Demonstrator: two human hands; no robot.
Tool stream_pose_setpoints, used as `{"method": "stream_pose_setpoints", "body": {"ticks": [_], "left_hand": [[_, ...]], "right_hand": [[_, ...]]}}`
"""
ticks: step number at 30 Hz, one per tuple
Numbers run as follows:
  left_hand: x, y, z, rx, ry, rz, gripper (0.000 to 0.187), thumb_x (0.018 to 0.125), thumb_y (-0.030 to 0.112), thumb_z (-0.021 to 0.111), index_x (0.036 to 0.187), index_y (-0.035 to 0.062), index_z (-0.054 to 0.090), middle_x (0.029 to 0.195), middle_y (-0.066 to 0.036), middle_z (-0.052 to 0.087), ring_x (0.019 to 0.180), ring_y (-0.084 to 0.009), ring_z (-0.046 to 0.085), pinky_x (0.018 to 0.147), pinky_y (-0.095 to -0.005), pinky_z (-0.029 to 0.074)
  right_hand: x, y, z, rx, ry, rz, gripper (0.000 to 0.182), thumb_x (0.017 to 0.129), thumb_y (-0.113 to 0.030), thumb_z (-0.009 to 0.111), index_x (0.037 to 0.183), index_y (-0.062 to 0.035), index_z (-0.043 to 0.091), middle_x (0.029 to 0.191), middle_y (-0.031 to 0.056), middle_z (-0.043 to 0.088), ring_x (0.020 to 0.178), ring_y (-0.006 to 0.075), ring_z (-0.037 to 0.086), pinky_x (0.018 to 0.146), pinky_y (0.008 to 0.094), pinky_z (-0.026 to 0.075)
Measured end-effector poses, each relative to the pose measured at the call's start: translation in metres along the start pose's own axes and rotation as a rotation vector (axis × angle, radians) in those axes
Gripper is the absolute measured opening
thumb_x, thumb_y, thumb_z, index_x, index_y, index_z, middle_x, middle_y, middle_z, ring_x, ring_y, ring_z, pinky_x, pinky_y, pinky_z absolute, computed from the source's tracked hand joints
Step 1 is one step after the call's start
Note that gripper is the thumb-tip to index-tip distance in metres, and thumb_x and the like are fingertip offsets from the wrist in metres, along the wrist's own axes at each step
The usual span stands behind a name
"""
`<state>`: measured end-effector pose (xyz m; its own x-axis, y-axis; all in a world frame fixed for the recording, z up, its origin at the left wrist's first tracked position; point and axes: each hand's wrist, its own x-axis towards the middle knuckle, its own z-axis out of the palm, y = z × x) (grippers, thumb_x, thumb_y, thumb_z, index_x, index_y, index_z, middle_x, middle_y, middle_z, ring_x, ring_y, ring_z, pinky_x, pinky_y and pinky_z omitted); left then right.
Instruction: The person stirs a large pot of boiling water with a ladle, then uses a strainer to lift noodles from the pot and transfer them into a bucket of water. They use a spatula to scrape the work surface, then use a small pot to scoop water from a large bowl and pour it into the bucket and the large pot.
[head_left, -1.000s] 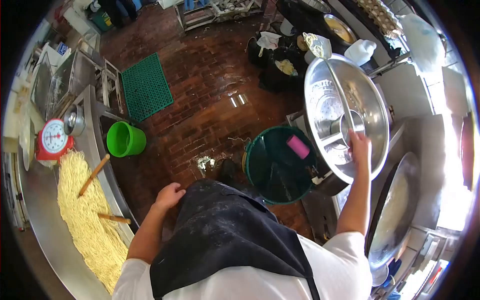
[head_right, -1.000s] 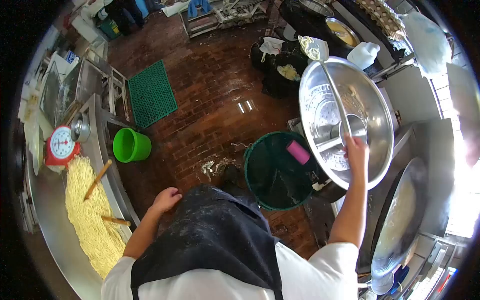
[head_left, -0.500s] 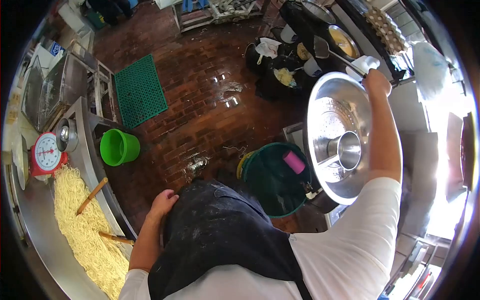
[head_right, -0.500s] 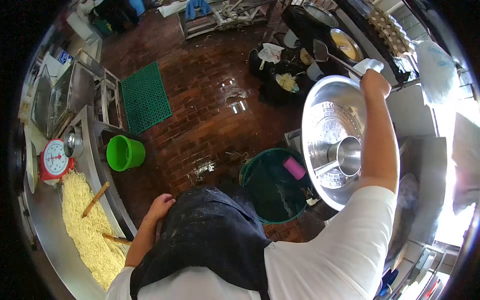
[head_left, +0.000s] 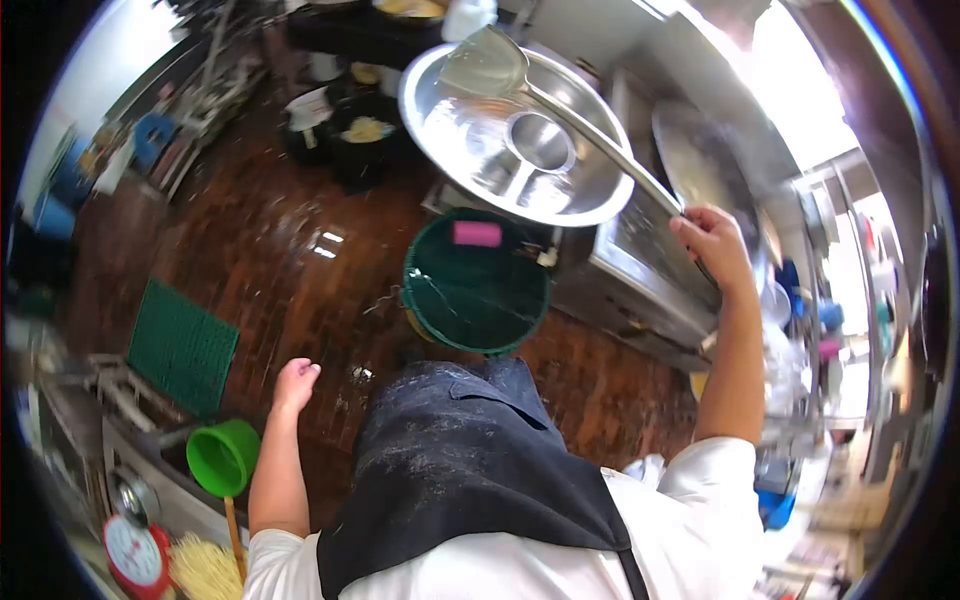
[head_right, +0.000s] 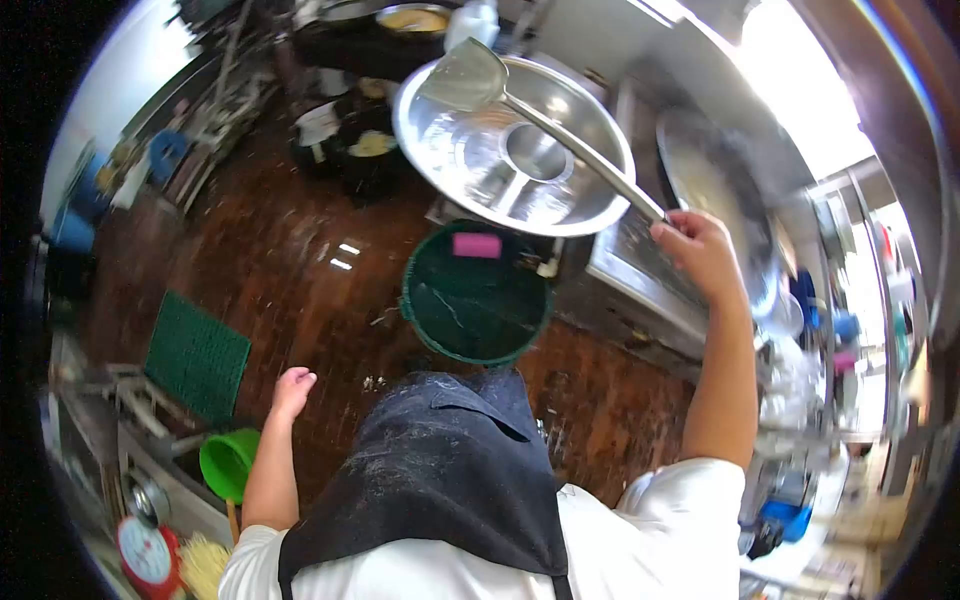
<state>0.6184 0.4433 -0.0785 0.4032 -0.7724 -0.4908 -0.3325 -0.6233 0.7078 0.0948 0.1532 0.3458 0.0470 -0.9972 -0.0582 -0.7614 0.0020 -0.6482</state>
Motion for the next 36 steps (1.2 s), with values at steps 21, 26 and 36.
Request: {"method": "stream_pose_setpoints", "body": {"ticks": [21,26,36], "left_hand": [[-0.016,0.171,0.229,0.499,-0.34,-0.019,0.053,0.083,0.037,0.067,0.119,-0.0021,0.063,0.114,-0.02,0.066,0.107,-0.0313,0.064,0.093,-0.0389,0.049],[-0.032,0.216,0.283,0.428,-0.383,-0.023,0.049,0.086,0.034,0.066,0.12,-0.0022,0.062,0.116,-0.02,0.066,0.107,-0.0284,0.064,0.092,-0.0374,0.049],[-0.033,0.213,0.294,0.416,-0.355,-0.089,0.051,0.085,0.035,0.066,0.12,-0.0025,0.062,0.117,-0.021,0.065,0.111,-0.0299,0.062,0.096,-0.0381,0.047]], "right_hand": [[-0.054,0.422,0.012,0.504,0.316,0.549,0.028,0.087,-0.029,0.072,0.097,-0.0031,0.07,0.064,-0.0006,0.06,0.051,0.0058,0.052,0.046,0.0221,0.042],[-0.009,0.457,0.014,0.509,0.263,0.544,0.032,0.087,-0.032,0.071,0.096,-0.0015,0.069,0.067,0.0005,0.062,0.051,0.007,0.053,0.047,0.0237,0.043],[-0.011,0.447,0.035,0.546,0.113,0.571,0.027,0.088,-0.025,0.07,0.103,-0.0027,0.063,0.07,0.0005,0.061,0.057,0.0076,0.055,0.051,0.0246,0.046]]}}
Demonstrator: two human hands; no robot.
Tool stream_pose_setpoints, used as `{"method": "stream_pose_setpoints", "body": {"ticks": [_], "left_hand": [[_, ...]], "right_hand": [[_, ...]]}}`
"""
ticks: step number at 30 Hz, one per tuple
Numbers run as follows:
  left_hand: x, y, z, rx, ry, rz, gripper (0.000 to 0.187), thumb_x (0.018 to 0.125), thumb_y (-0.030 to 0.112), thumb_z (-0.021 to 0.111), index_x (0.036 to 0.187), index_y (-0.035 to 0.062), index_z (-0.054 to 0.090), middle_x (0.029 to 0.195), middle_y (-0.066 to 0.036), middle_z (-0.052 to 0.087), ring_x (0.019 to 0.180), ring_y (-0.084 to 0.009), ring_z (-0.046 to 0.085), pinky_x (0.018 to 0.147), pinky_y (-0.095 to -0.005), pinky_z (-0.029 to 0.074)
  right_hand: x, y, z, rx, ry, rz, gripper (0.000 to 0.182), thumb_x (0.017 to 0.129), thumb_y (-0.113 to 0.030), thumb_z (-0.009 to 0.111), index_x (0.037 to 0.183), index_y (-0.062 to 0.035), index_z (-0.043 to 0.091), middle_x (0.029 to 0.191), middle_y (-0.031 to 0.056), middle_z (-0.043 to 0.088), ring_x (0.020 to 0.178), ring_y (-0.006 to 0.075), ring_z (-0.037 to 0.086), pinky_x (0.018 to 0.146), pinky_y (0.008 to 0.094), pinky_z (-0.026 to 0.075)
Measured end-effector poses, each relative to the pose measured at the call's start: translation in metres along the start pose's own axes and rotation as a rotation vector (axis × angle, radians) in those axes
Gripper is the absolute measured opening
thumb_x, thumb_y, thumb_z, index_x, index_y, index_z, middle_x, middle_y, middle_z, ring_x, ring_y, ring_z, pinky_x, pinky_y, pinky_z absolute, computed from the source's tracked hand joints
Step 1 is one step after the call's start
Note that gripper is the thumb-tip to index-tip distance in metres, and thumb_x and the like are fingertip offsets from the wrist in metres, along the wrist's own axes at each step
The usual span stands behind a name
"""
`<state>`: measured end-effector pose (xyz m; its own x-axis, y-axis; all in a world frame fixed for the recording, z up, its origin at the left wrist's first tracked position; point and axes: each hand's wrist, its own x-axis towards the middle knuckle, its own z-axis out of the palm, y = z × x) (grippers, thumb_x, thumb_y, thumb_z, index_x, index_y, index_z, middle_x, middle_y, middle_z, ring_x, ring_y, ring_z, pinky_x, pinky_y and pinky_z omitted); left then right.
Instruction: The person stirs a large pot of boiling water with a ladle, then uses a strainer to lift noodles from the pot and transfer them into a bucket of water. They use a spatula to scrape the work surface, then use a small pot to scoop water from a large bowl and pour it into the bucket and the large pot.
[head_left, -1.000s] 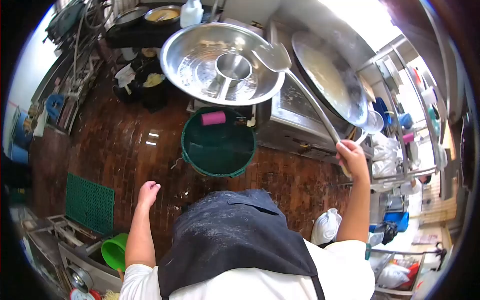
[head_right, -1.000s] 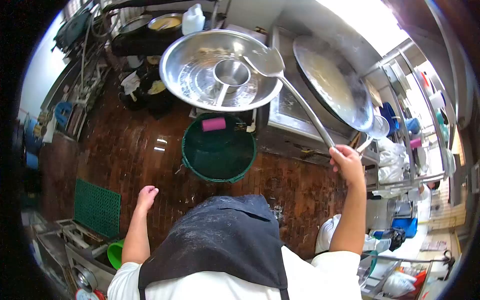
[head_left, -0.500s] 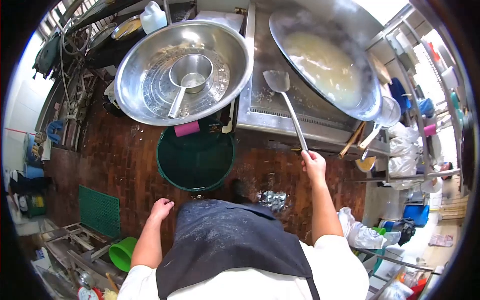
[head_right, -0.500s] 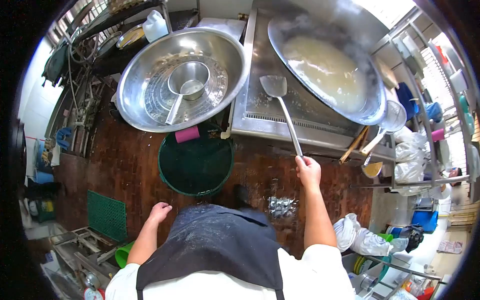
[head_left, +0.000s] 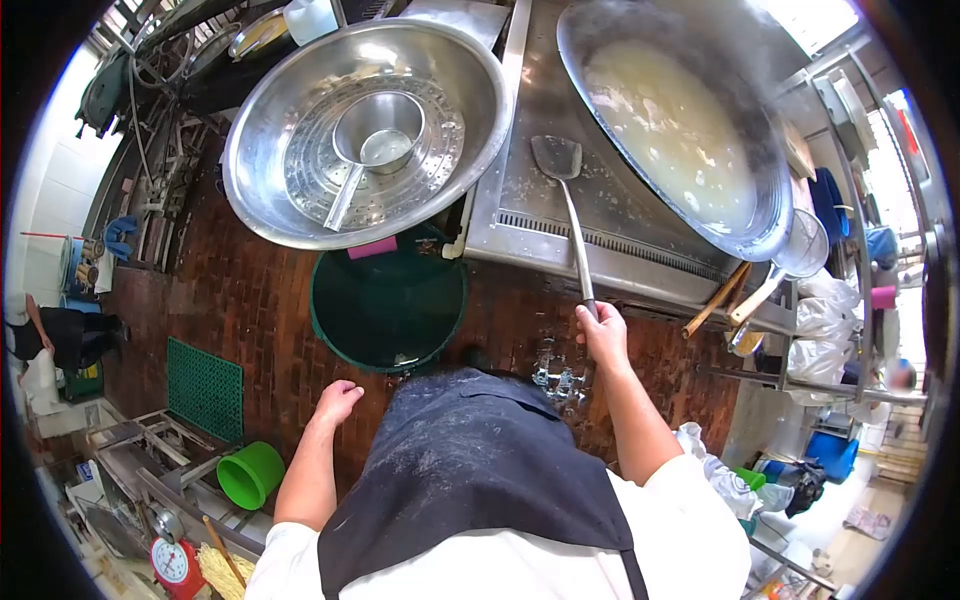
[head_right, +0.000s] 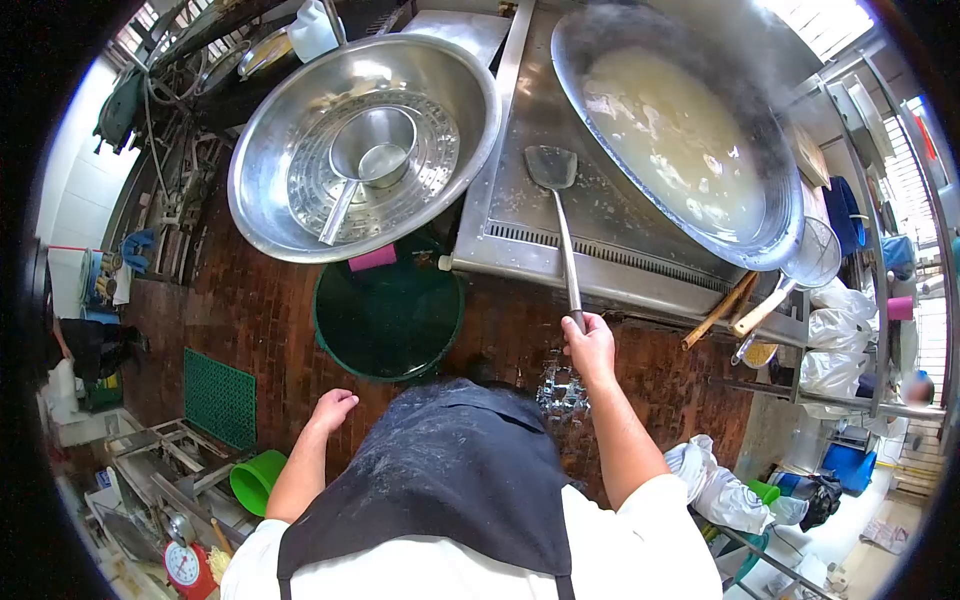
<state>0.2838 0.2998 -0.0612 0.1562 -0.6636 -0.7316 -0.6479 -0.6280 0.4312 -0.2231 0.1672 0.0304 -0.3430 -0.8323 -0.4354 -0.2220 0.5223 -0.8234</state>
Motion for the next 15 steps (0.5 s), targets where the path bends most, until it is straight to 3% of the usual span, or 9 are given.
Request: {"method": "stream_pose_setpoints", "body": {"ticks": [3,4,5,7,9,11,12,13,15], "left_hand": [[0.0,-0.015,-0.002,-0.042,0.028,-0.008,0.051,0.085,0.035,0.066,0.119,-0.0025,0.062,0.117,-0.021,0.065,0.112,-0.0297,0.061,0.097,-0.0379,0.047],[-0.002,-0.021,-0.001,-0.089,0.032,-0.026,0.05,0.085,0.034,0.066,0.119,-0.0025,0.063,0.118,-0.021,0.065,0.113,-0.0296,0.061,0.097,-0.0378,0.047],[-0.004,-0.026,-0.001,-0.136,0.036,-0.042,0.05,0.085,0.034,0.066,0.118,-0.0025,0.063,0.118,-0.02,0.065,0.113,-0.0295,0.061,0.097,-0.0377,0.046],[-0.013,-0.042,0.0,-0.155,0.085,-0.044,0.048,0.085,0.034,0.066,0.117,-0.0022,0.064,0.116,-0.02,0.066,0.11,-0.0289,0.062,0.095,-0.0374,0.047],[-0.021,-0.061,0.005,-0.172,0.127,-0.047,0.047,0.085,0.033,0.067,0.115,-0.002,0.064,0.113,-0.019,0.067,0.107,-0.0283,0.064,0.092,-0.037,0.048],[-0.03,-0.085,0.014,-0.207,0.128,-0.115,0.039,0.085,0.033,0.066,0.103,-0.0012,0.069,0.097,-0.018,0.07,0.092,-0.0261,0.067,0.082,-0.0372,0.05],[-0.041,-0.082,0.011,-0.165,0.089,-0.139,0.034,0.084,0.033,0.066,0.09,-0.0007,0.07,0.08,-0.015,0.068,0.078,-0.0234,0.065,0.074,-0.0375,0.049],[-0.047,-0.087,0.016,-0.176,0.097,-0.151,0.034,0.084,0.033,0.066,0.09,-0.0007,0.07,0.08,-0.015,0.068,0.078,-0.0234,0.065,0.074,-0.0375,0.049],[-0.059,-0.109,0.031,-0.279,0.204,-0.148,0.035,0.084,0.033,0.065,0.081,-0.0006,0.069,0.071,-0.014,0.065,0.072,-0.022,0.063,0.07,-0.0361,0.047]], "right_hand": [[0.002,-0.007,-0.006,-0.162,-0.192,0.039,0.028,0.087,-0.024,0.071,0.102,-0.0021,0.063,0.073,0.0022,0.064,0.06,0.0093,0.058,0.056,0.0268,0.048],[0.005,-0.016,-0.009,-0.379,-0.238,-0.029,0.04,0.084,-0.031,0.073,0.108,-0.0002,0.062,0.076,0.006,0.067,0.067,0.0144,0.063,0.064,0.0308,0.051],[0.006,-0.025,-0.015,-0.587,-0.195,-0.066,0.053,0.082,-0.039,0.073,0.115,-0.0001,0.061,0.087,0.0116,0.07,0.082,0.0208,0.067,0.075,0.0344,0.052],[-0.015,-0.071,-0.008,-0.806,0.084,-0.187,0.061,0.08,-0.045,0.073,0.121,-0.0021,0.06,0.099,0.0153,0.069,0.094,0.0251,0.067,0.082,0.0366,0.052],[0.0,-0.084,-0.001,-0.616,0.162,-0.404,0.055,0.081,-0.04,0.073,0.121,-0.0045,0.061,0.103,0.0154,0.068,0.096,0.025,0.066,0.084,0.0352,0.052],[-0.002,-0.127,0.025,-0.441,0.032,-0.445,0.049,0.083,-0.036,0.073,0.119,-0.0041,0.062,0.101,0.0137,0.068,0.094,0.0225,0.066,0.084,0.0335,0.051],[0.01,-0.132,0.045,-0.36,-0.02,-0.547,0.047,0.083,-0.034,0.073,0.118,-0.0033,0.063,0.1,0.0125,0.068,0.093,0.0206,0.065,0.083,0.0327,0.051],[0.022,-0.138,0.069,-0.272,-0.077,-0.649,0.045,0.084,-0.032,0.072,0.117,-0.0025,0.063,0.099,0.0112,0.069,0.092,0.0188,0.065,0.082,0.0319,0.051],[0.038,-0.16,0.126,-0.121,-0.282,-0.658,0.043,0.085,-0.03,0.072,0.116,-0.0008,0.063,0.097,0.0097,0.069,0.091,0.0166,0.064,0.082,0.0309,0.051]]}}
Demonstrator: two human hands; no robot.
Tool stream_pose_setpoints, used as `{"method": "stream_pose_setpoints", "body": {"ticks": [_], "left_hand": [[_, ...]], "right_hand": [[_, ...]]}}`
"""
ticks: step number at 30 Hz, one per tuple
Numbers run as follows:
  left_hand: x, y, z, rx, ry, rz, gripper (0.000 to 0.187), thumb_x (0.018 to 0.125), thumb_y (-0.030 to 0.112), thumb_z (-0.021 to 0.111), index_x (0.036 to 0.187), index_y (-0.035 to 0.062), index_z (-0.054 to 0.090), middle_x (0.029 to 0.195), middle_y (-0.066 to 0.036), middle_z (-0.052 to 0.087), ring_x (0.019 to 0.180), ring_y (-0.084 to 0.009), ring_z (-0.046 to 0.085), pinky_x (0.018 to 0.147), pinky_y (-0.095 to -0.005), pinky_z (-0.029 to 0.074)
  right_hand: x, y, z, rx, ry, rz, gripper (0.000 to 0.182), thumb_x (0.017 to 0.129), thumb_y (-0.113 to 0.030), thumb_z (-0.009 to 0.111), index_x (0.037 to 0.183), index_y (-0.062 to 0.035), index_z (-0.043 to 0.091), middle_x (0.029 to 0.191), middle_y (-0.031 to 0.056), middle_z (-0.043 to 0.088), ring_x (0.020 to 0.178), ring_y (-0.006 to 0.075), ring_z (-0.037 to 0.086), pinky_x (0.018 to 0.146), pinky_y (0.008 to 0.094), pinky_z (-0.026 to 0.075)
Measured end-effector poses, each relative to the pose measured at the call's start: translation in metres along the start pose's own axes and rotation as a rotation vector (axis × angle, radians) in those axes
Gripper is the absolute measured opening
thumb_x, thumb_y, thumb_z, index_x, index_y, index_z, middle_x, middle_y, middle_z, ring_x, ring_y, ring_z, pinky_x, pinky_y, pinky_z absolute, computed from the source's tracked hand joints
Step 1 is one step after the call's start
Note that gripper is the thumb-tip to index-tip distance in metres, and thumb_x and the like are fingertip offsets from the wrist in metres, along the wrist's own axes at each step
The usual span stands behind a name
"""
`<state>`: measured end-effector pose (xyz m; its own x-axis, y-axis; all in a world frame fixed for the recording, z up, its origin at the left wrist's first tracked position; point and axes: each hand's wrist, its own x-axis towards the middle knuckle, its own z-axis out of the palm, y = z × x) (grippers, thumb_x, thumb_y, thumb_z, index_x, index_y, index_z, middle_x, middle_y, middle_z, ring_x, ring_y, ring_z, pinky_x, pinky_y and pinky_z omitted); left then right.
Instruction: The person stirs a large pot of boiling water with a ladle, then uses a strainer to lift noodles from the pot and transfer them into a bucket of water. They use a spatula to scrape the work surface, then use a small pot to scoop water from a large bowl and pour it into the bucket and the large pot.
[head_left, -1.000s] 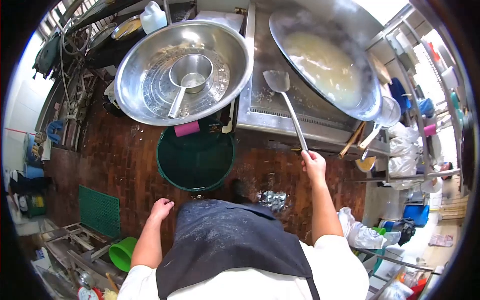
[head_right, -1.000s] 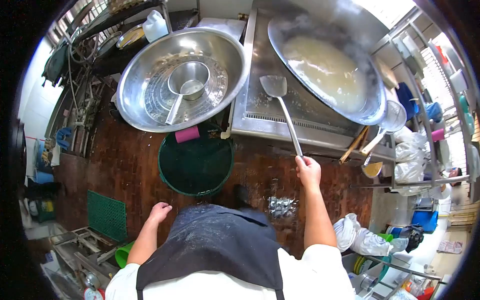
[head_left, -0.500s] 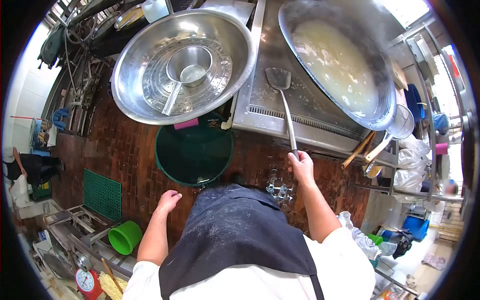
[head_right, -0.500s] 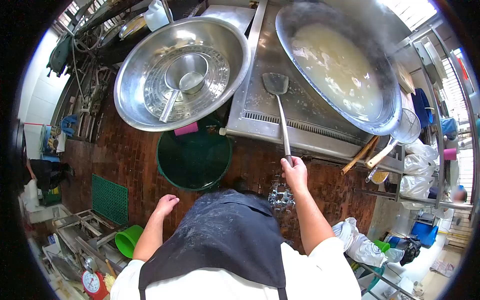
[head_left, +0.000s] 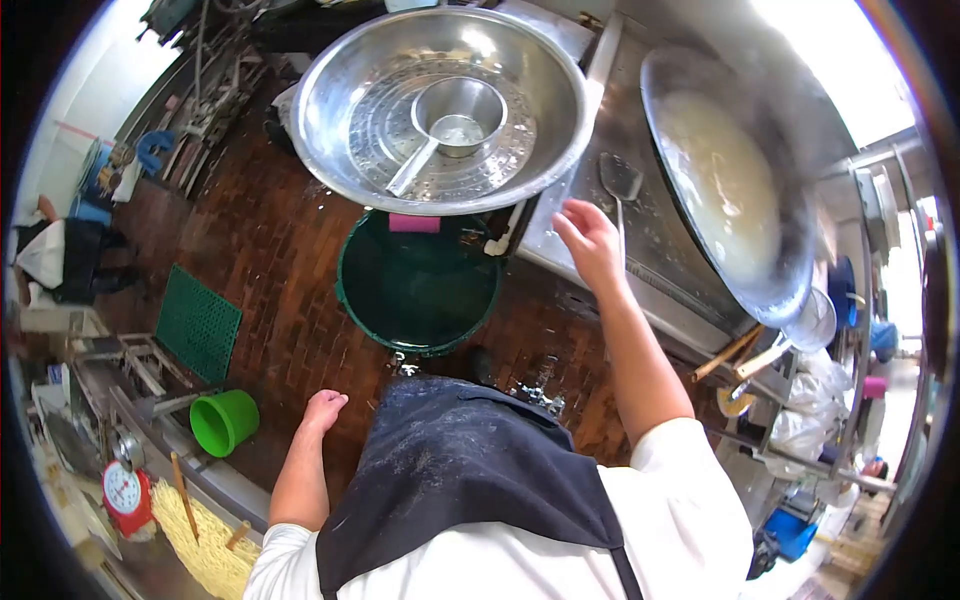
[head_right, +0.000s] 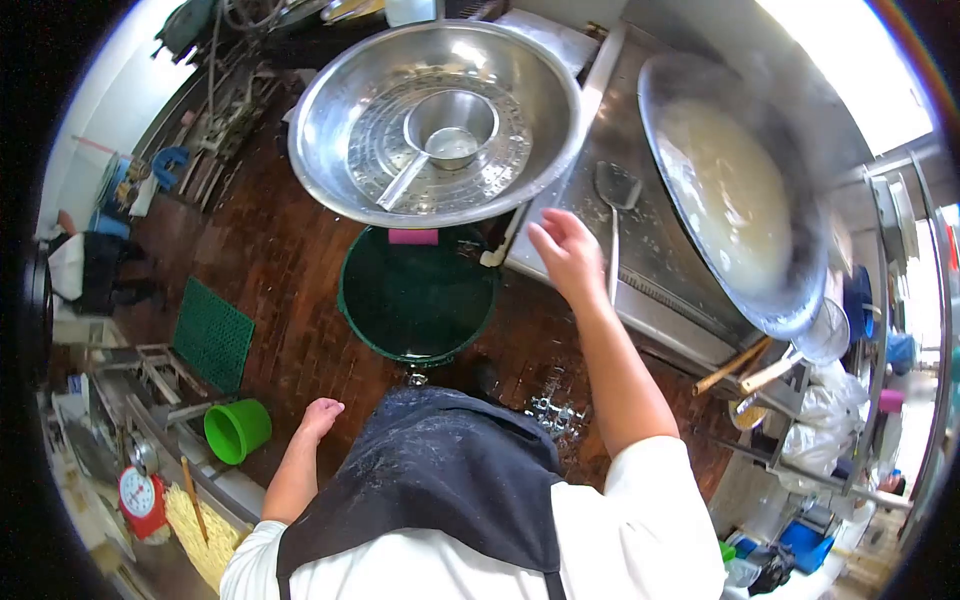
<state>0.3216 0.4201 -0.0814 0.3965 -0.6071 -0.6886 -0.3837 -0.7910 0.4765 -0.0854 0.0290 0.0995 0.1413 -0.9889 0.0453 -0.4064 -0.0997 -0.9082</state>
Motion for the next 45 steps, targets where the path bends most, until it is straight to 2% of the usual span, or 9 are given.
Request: {"method": "stream_pose_setpoints", "body": {"ticks": [6,10,13,17,24,32,35,38,45], "left_hand": [[-0.067,-0.02,0.022,-0.225,0.188,-0.203,0.033,0.085,0.028,0.069,0.1,-0.0011,0.068,0.087,-0.01,0.069,0.082,-0.0166,0.063,0.077,-0.0306,0.049],[-0.122,-0.053,0.064,-0.332,0.164,-0.368,0.035,0.084,0.026,0.071,0.105,-0.0018,0.067,0.091,-0.009,0.07,0.086,-0.0173,0.063,0.08,-0.0318,0.05],[-0.165,-0.06,0.102,-0.366,0.176,-0.415,0.034,0.084,0.027,0.071,0.103,-0.0008,0.068,0.088,-0.01,0.07,0.081,-0.0187,0.064,0.075,-0.0327,0.051],[-0.193,-0.072,0.139,-0.242,0.138,-0.306,0.034,0.085,0.029,0.068,0.102,0.0,0.068,0.085,-0.012,0.069,0.077,-0.021,0.065,0.072,-0.0335,0.051],[-0.13,-0.077,0.119,-0.19,-0.093,-0.366,0.036,0.086,0.029,0.067,0.108,0.0011,0.067,0.09,-0.011,0.07,0.082,-0.0195,0.065,0.077,-0.0331,0.051],[-0.102,-0.042,0.082,-0.495,0.05,-0.297,0.039,0.085,0.026,0.069,0.113,-0.0014,0.065,0.089,-0.005,0.067,0.077,-0.0123,0.059,0.072,-0.0279,0.048],[-0.112,-0.054,0.09,-0.446,0.046,-0.262,0.034,0.087,0.024,0.067,0.112,-0.0009,0.065,0.087,-0.004,0.065,0.075,-0.0108,0.057,0.069,-0.027,0.047],[-0.135,-0.072,0.099,-0.473,-0.006,-0.379,0.031,0.088,0.023,0.067,0.109,-0.0003,0.066,0.088,-0.005,0.065,0.076,-0.012,0.058,0.069,-0.029,0.048],[-0.194,-0.152,0.159,-0.375,0.037,-0.406,0.042,0.086,0.029,0.068,0.114,-0.0022,0.065,0.105,-0.013,0.07,0.096,-0.0214,0.065,0.085,-0.0327,0.051]], "right_hand": [[0.14,-0.008,0.155,0.754,-0.104,0.673,0.067,0.081,-0.035,0.074,0.135,-0.0063,0.048,0.117,0.0138,0.059,0.094,0.0255,0.059,0.078,0.0417,0.051],[0.189,0.013,0.236,0.586,-0.141,0.98,0.08,0.075,-0.044,0.079,0.134,-0.0043,0.041,0.122,0.0174,0.047,0.098,0.0302,0.052,0.078,0.0453,0.049],[0.213,0.035,0.275,0.879,-0.328,1.025,0.064,0.073,-0.047,0.079,0.114,-0.011,0.045,0.094,0.0093,0.044,0.078,0.023,0.046,0.063,0.0402,0.044],[0.221,0.026,0.26,0.941,-0.276,0.803,0.015,0.082,-0.016,0.068,0.082,-0.008,0.056,0.07,0.0066,0.056,0.062,0.02,0.055,0.054,0.0393,0.047],[0.051,-0.07,0.141,0.561,-0.745,0.35,0.024,0.087,-0.026,0.064,0.089,-0.002,0.06,0.071,0.0074,0.059,0.055,0.0179,0.057,0.052,0.0313,0.047],[-0.081,-0.023,0.164,0.574,-1.373,0.807,0.018,0.086,-0.019,0.068,0.095,-0.006,0.06,0.073,0.0004,0.057,0.054,0.0092,0.055,0.048,0.0253,0.045],[-0.102,0.031,0.201,0.188,-1.204,0.764,0.023,0.083,-0.025,0.07,0.094,-0.0064,0.061,0.074,0.0007,0.057,0.058,0.0106,0.056,0.049,0.0287,0.047],[-0.11,0.092,0.223,-0.524,-0.908,0.277,0.028,0.08,-0.021,0.065,0.102,-0.0038,0.062,0.096,0.0163,0.068,0.087,0.0312,0.068,0.076,0.0423,0.054],[-0.106,0.171,0.246,-0.76,-0.685,0.331,0.029,0.094,-0.018,0.039,0.116,-0.0107,0.055,0.118,0.0189,0.063,0.11,0.04,0.06,0.093,0.049,0.047]]}}
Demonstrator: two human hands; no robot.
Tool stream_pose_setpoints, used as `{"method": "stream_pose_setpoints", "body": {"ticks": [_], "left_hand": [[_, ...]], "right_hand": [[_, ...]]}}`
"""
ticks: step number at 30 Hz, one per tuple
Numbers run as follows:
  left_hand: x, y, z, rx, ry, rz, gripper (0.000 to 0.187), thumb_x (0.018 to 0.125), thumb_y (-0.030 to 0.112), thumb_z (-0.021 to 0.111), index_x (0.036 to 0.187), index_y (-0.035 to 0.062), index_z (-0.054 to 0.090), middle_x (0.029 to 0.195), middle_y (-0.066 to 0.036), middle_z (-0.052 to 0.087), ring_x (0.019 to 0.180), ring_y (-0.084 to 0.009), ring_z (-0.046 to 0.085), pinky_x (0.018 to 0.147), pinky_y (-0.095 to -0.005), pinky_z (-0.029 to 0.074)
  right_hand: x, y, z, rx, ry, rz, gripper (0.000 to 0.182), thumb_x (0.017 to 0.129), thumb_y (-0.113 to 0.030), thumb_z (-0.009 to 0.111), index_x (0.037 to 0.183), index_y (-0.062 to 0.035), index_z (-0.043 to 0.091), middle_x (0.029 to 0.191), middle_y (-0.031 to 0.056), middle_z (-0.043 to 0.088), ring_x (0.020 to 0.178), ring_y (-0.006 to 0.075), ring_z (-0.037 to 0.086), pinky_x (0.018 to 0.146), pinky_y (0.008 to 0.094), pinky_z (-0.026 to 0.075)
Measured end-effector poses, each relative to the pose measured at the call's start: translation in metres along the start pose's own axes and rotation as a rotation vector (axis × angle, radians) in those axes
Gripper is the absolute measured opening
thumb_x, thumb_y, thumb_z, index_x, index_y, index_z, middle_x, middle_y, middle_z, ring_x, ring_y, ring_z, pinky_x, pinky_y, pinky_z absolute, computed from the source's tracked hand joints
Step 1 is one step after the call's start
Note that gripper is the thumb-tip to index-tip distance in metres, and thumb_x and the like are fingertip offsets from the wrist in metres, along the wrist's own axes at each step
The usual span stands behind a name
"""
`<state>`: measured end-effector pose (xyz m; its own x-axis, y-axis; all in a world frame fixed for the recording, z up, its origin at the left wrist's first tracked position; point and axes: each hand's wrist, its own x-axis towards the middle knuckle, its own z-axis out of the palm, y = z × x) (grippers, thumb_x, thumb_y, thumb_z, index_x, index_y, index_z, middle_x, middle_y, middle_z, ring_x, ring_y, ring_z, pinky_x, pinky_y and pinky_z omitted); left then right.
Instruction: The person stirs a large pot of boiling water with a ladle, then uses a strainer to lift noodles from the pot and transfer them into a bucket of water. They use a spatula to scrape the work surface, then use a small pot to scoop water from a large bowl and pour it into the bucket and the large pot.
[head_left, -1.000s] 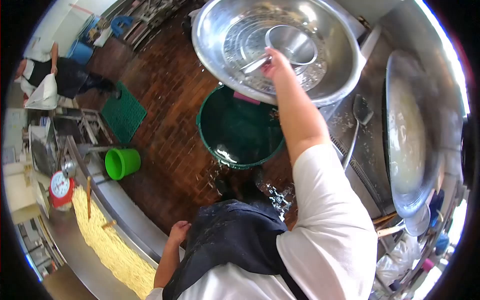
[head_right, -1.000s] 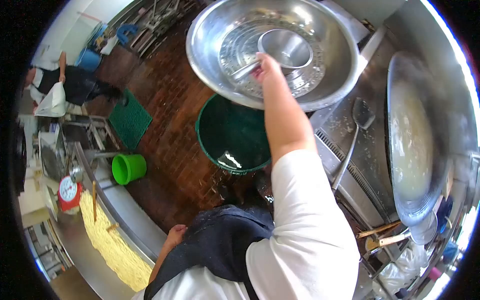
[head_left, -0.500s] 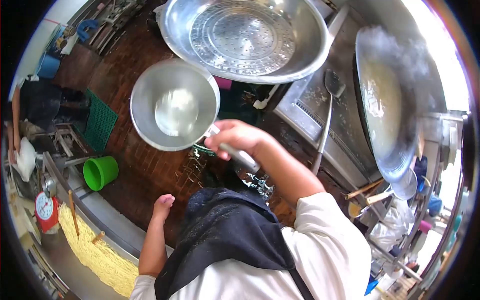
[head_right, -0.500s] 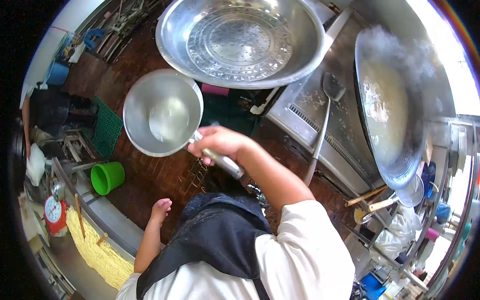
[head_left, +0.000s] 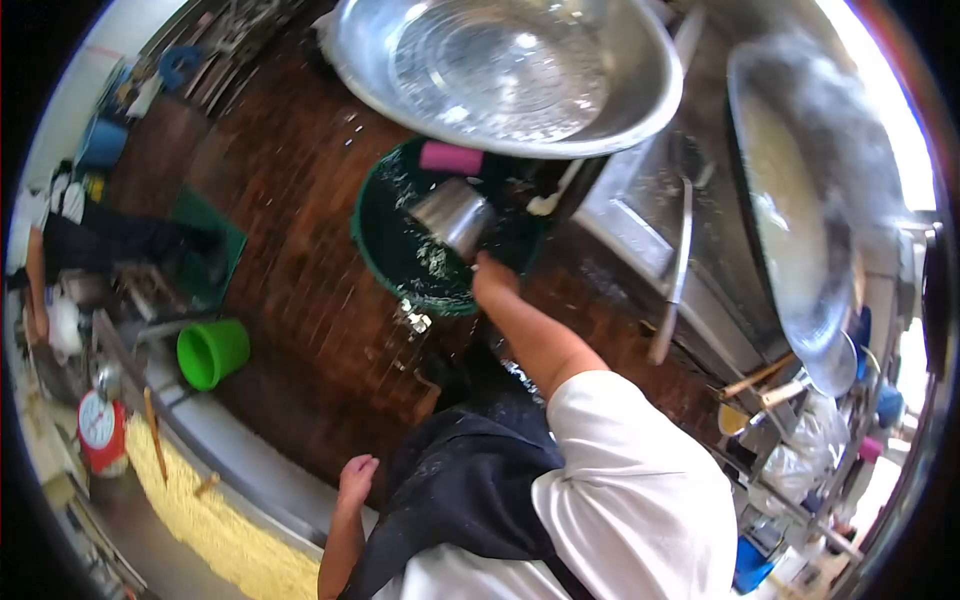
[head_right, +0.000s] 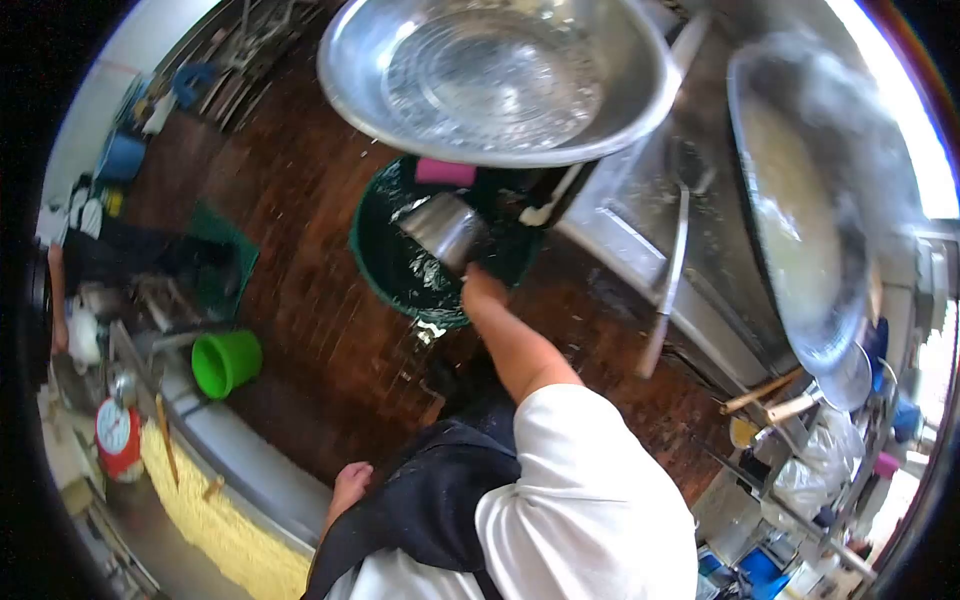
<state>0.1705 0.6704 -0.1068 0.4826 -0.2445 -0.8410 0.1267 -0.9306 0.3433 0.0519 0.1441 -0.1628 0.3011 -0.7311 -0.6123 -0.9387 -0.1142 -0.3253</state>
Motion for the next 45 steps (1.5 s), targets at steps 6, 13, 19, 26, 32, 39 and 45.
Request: {"method": "stream_pose_setpoints", "body": {"ticks": [6,13,19,26,32,39,45], "left_hand": [[-0.025,0.013,0.01,0.05,-0.005,-0.051,0.045,0.086,0.032,0.067,0.115,-0.0025,0.065,0.109,-0.017,0.069,0.101,-0.0248,0.065,0.09,-0.0337,0.049],[-0.022,0.019,0.005,-0.033,-0.023,0.021,0.044,0.086,0.028,0.069,0.116,-0.0031,0.064,0.109,-0.016,0.069,0.101,-0.0224,0.065,0.091,-0.0327,0.049],[0.022,0.054,-0.009,0.164,-0.093,0.127,0.039,0.084,0.027,0.07,0.11,-0.0014,0.068,0.106,-0.015,0.07,0.103,-0.0213,0.064,0.092,-0.032,0.048],[0.029,0.15,0.007,0.089,-0.08,0.205,0.022,0.086,0.025,0.068,0.094,0.0049,0.07,0.076,-0.002,0.063,0.062,-0.0096,0.056,0.05,-0.028,0.044],[0.013,0.183,0.054,0.152,-0.099,0.099,0.027,0.086,0.026,0.068,0.103,0.0048,0.069,0.075,-0.003,0.063,0.062,-0.0101,0.056,0.049,-0.0276,0.043],[0.005,0.209,0.102,0.206,-0.097,0.138,0.027,0.086,0.027,0.067,0.101,0.0047,0.07,0.074,-0.003,0.063,0.06,-0.0114,0.055,0.053,-0.0274,0.044],[-0.01,0.235,0.111,0.142,-0.06,0.135,0.027,0.087,0.027,0.066,0.102,0.0046,0.07,0.072,-0.002,0.061,0.058,-0.0099,0.052,0.052,-0.027,0.042]], "right_hand": [[0.022,0.004,0.063,-0.151,0.069,-0.091,0.025,0.088,-0.017,0.053,0.112,-0.0105,0.055,0.104,0.0178,0.067,0.097,0.0354,0.067,0.079,0.0454,0.054],[-0.033,0.001,0.033,0.855,-0.499,0.126,0.026,0.075,-0.016,0.076,0.078,-0.0054,0.052,0.062,0.0035,0.05,0.048,0.0146,0.049,0.041,0.0336,0.041],[-0.171,0.024,-0.091,0.874,-0.493,-0.007,0.021,0.079,-0.017,0.075,0.089,-0.0092,0.058,0.067,-0.0018,0.052,0.052,0.0083,0.05,0.045,0.0267,0.043],[-0.272,0.086,-0.254,1.176,-0.316,-0.094,0.024,0.076,-0.02,0.077,0.089,-0.0098,0.059,0.065,-0.0019,0.053,0.049,0.0073,0.05,0.045,0.0231,0.042],[-0.267,0.166,-0.355,1.281,0.098,-0.156,0.019,0.079,-0.018,0.072,0.081,-0.0072,0.057,0.064,0.0,0.053,0.047,0.0091,0.049,0.042,0.0249,0.04],[-0.186,0.272,-0.429,1.993,0.018,-0.277,0.011,0.089,-0.017,0.063,0.088,-0.0093,0.056,0.065,-0.0038,0.052,0.05,0.0069,0.049,0.044,0.0244,0.04],[-0.136,0.318,-0.451,2.37,-0.207,-0.802,0.013,0.095,-0.019,0.057,0.091,-0.0071,0.057,0.067,-0.0056,0.052,0.056,0.0062,0.053,0.053,0.0253,0.043]]}}
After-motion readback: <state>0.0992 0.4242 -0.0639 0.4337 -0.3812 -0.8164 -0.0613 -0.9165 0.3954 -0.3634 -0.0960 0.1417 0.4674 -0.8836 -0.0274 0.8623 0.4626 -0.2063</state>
